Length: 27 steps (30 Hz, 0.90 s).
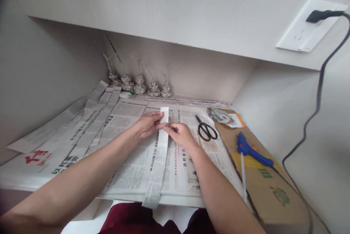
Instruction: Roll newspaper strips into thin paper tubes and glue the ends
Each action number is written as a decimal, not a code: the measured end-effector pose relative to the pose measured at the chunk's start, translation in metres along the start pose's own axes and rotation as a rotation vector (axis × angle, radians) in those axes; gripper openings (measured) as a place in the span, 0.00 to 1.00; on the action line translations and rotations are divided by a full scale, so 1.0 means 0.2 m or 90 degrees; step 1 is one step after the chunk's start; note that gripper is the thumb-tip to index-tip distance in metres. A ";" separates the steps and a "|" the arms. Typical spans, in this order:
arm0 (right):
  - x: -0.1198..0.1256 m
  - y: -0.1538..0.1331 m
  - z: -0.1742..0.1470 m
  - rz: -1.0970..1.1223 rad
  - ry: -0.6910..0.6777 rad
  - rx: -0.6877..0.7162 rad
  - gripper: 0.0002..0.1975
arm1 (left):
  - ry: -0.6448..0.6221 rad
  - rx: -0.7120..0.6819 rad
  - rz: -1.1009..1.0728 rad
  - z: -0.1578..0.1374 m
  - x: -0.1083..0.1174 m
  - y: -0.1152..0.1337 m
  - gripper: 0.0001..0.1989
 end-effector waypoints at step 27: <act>0.76 0.01 0.08 -0.580 0.280 -0.268 0.17 | -0.046 0.014 0.173 -0.04 -0.07 -0.04 0.03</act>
Point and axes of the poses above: each hand's wrist, its own z-axis towards the middle knuckle, its own x-axis out of the back of the hand, y = z × x, the point moved 6 cm from there along z, towards the middle knuckle, and after that the axes turned 7 degrees about -y, right-handed, at the moved point
